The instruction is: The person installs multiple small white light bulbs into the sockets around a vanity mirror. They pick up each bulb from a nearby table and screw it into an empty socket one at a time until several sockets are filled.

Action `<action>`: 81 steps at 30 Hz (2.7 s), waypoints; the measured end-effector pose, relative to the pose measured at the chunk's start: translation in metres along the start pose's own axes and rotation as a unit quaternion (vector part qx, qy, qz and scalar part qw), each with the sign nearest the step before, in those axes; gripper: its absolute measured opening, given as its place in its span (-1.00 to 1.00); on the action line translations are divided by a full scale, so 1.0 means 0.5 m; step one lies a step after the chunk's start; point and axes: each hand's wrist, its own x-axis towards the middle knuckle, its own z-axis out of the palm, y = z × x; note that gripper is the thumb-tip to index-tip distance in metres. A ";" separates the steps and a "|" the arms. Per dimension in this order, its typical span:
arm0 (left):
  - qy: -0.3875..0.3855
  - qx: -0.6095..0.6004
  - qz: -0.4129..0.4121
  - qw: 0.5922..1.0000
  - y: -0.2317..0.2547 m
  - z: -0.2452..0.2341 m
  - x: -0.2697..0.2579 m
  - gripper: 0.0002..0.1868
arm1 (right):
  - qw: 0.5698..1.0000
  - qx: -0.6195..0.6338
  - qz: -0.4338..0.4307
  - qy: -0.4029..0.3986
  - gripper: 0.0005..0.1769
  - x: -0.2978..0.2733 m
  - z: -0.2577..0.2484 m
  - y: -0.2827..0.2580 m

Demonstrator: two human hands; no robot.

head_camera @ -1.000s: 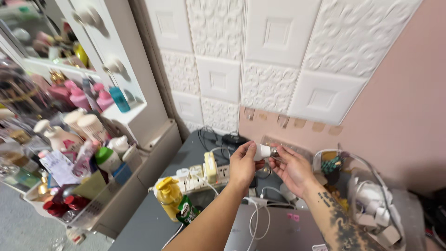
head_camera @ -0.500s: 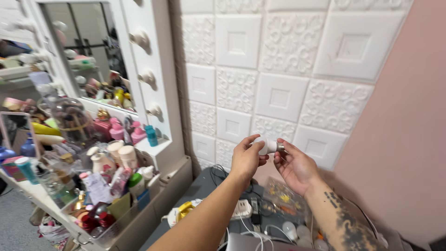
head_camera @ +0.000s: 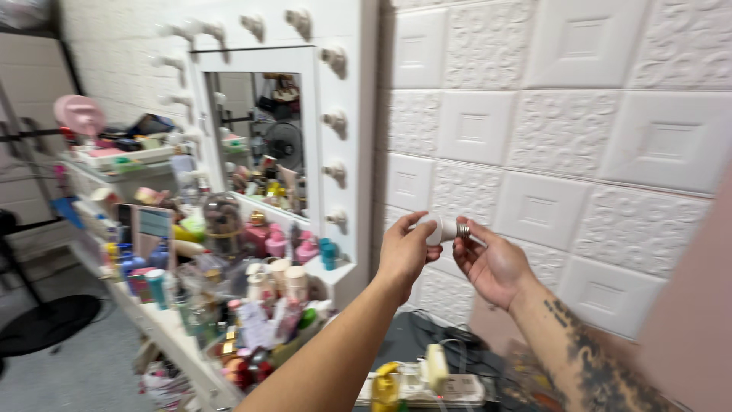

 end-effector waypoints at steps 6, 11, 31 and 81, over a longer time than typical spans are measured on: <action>0.047 0.059 0.037 0.996 0.142 -0.195 -0.007 -0.47 | 0.999 -0.020 0.015 -0.040 -0.73 0.027 0.224 0.071; 0.081 0.055 0.075 0.992 0.251 -0.377 -0.007 -0.48 | 0.995 -0.020 0.031 -0.092 -0.75 0.067 0.421 0.159; 0.160 0.076 0.161 0.971 0.547 -0.746 0.121 -0.52 | 0.981 -0.007 0.029 -0.191 -0.74 0.291 0.882 0.295; 0.109 0.285 0.413 0.858 0.787 -0.940 1.086 -0.44 | 0.976 0.096 -0.112 -0.160 -0.75 1.272 1.242 0.138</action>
